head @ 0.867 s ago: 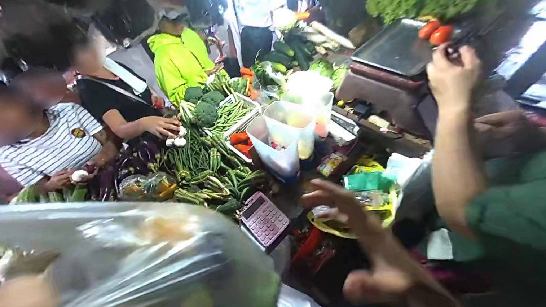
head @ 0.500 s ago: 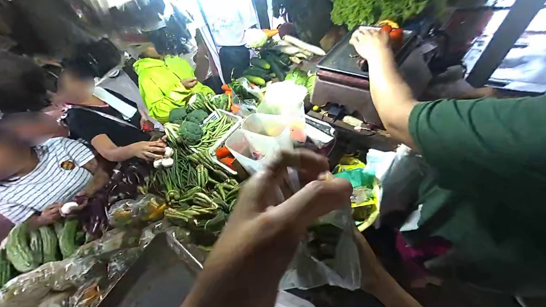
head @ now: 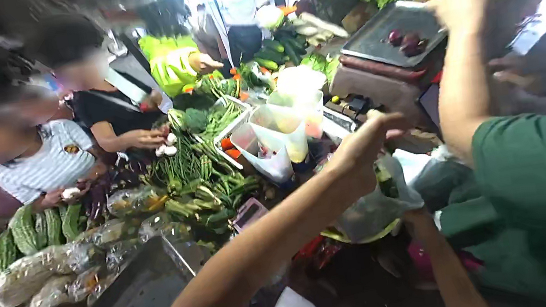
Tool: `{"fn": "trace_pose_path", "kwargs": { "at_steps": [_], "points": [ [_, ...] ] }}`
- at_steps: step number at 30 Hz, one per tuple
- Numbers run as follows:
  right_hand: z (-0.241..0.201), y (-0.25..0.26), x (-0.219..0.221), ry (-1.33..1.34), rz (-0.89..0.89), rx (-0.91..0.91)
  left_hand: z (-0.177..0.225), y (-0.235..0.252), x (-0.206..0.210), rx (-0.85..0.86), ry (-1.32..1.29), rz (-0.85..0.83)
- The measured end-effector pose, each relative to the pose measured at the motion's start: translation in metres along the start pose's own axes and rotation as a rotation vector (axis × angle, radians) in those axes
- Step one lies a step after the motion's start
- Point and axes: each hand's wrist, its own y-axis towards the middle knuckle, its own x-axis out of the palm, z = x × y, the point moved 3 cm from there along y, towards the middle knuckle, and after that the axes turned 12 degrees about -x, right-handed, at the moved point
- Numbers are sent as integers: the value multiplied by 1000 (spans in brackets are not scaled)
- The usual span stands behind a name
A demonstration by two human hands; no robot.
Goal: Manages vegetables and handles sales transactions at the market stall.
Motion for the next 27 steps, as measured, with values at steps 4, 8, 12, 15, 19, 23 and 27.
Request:
{"fn": "trace_pose_path", "kwargs": {
  "at_steps": [4,8,12,15,19,23,27],
  "points": [
    [156,15,-30,170,-37,-193,9,1,-20,3,51,51],
    [163,34,-28,37,-114,-127,2,25,-44,1,72,74],
    [187,39,-20,-294,-177,87,-41,89,-67,-168,61,255],
    [178,29,-4,-480,17,73,-79,121,-80,-256,143,464],
    [127,15,43,-640,107,-299,-97,132,-89,-270,213,571],
    [170,16,90,-1006,69,-410,-109,145,-95,-232,346,578],
    [186,28,95,-1124,146,-445,-89,125,-98,-239,388,491]
  ]
}}
